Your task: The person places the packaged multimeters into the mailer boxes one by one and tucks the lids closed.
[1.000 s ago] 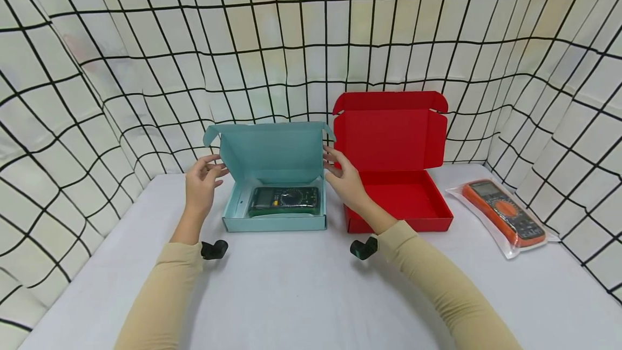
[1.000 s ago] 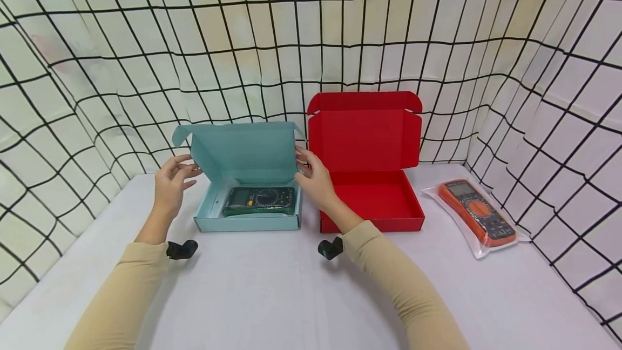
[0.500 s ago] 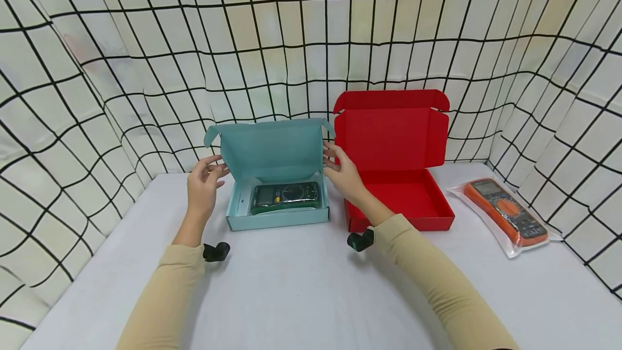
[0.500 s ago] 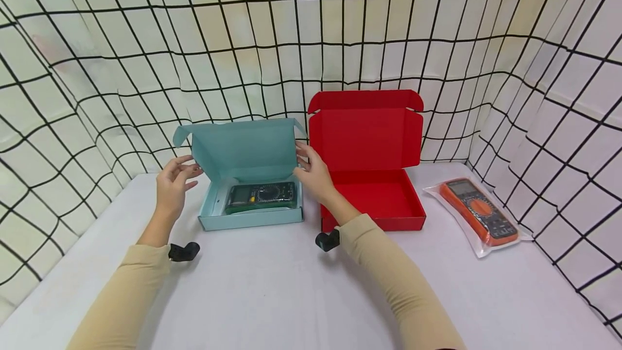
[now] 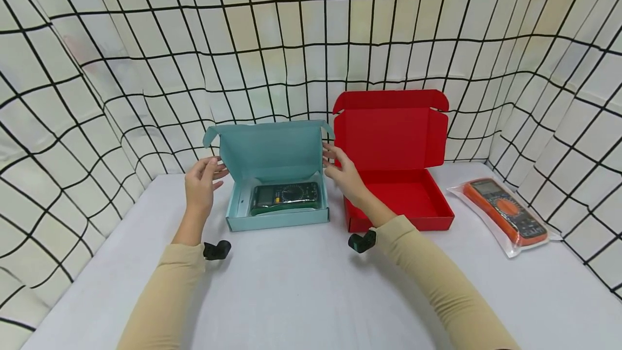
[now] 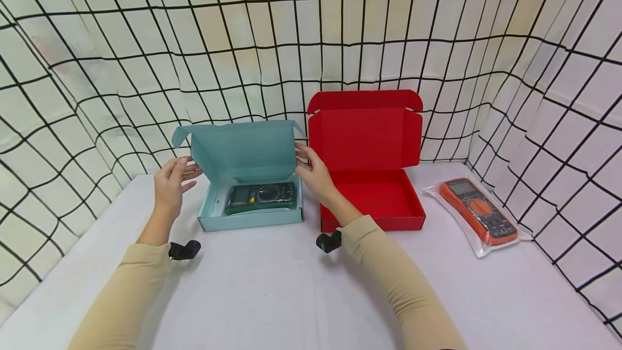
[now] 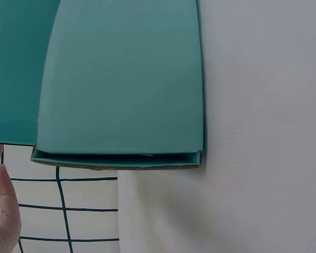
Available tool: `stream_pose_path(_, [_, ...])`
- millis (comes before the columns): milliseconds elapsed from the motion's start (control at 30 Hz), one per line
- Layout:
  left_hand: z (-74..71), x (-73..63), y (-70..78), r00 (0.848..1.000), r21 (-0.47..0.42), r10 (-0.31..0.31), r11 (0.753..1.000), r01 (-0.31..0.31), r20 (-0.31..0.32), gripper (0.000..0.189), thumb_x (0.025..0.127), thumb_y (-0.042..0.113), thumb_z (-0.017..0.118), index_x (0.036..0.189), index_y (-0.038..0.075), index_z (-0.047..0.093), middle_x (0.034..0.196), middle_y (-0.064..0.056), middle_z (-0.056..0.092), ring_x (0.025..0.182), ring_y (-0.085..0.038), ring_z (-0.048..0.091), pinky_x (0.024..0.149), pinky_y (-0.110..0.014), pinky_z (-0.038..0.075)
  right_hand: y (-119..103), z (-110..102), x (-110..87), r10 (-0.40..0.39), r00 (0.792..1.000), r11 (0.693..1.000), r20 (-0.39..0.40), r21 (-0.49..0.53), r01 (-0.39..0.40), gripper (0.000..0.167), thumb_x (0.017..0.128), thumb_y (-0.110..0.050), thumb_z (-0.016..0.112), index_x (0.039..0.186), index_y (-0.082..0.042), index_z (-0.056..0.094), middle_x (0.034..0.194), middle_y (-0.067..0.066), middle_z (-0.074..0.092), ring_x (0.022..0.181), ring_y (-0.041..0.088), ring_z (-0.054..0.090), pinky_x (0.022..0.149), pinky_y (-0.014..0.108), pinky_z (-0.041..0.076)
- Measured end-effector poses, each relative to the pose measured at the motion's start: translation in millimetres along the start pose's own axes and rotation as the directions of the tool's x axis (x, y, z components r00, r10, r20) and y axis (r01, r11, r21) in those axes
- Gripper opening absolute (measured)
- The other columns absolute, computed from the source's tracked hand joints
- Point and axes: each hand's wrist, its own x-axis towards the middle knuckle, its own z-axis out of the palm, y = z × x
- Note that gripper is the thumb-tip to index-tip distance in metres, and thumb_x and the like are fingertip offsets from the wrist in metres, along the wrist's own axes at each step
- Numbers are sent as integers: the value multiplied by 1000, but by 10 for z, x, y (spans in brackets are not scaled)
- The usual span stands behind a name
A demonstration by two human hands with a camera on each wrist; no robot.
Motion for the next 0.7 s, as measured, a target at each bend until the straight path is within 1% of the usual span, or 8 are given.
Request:
stream_pose_path(100, [3,-13,-5,1000,-7,6,1000,-6,-4,50,110,37,41,131,-3,62,120,-26,69,95,-5,70,88,-29,57,12,7,-12,-8,1000,1000,4,3,8,71,91,0,52,159,-5,31,152,24,38,143,44,39,110,57,40])
stream_pose_path(200, [4,-25,0,1000,-17,9,1000,-9,0,51,109,38,42,131,-4,62,120,-27,69,92,-3,69,94,-40,56,4,16,-26,-12,1000,1000,11,13,12,70,93,2,51,159,-5,30,152,24,37,144,45,37,111,57,40])
stream_pose_path(267, [3,-19,8,1000,-26,7,1000,-7,7,51,109,38,42,132,-4,61,120,-28,69,92,-3,69,96,-45,55,1,16,-20,-13,1000,1000,18,18,12,69,93,2,49,159,-5,29,153,24,35,145,45,36,111,57,40])
stream_pose_path(333, [3,-16,5,1000,-29,2,1000,-2,16,50,109,37,42,132,-4,61,121,-28,68,93,-3,69,95,-42,56,-6,18,-20,-11,1000,1000,24,25,11,69,94,2,49,159,-5,28,154,24,33,146,44,34,112,56,39])
stream_pose_path(467, [-21,-25,-8,1000,-24,-4,1000,5,26,51,110,37,41,131,-4,61,121,-28,68,94,-3,69,89,-28,56,-6,8,-30,-12,999,1000,41,8,12,70,94,1,50,160,-3,27,155,25,33,146,44,35,111,55,40])
stream_pose_path(533, [-38,-28,-17,999,-34,-18,999,19,38,52,111,37,38,130,-5,61,122,-29,67,95,-4,69,87,-27,56,-6,-14,-38,-18,999,1000,51,-19,19,72,92,1,53,159,-2,27,154,25,34,145,44,37,109,55,42])
stream_pose_path(600, [-55,-34,-9,998,-48,-35,998,37,49,56,111,40,36,131,-6,60,121,-28,68,96,-5,69,87,-27,56,-1,-48,-41,-26,998,998,61,-60,29,74,91,1,55,159,-2,28,154,24,37,142,44,41,107,55,45])
stream_pose_path(700, [-70,-30,-13,995,-74,-65,995,70,70,60,111,43,33,133,-6,59,118,-21,69,100,-7,69,88,-29,55,-2,-106,-48,-30,997,993,77,-111,38,75,89,-1,59,158,-2,30,154,23,40,140,43,45,104,58,46])
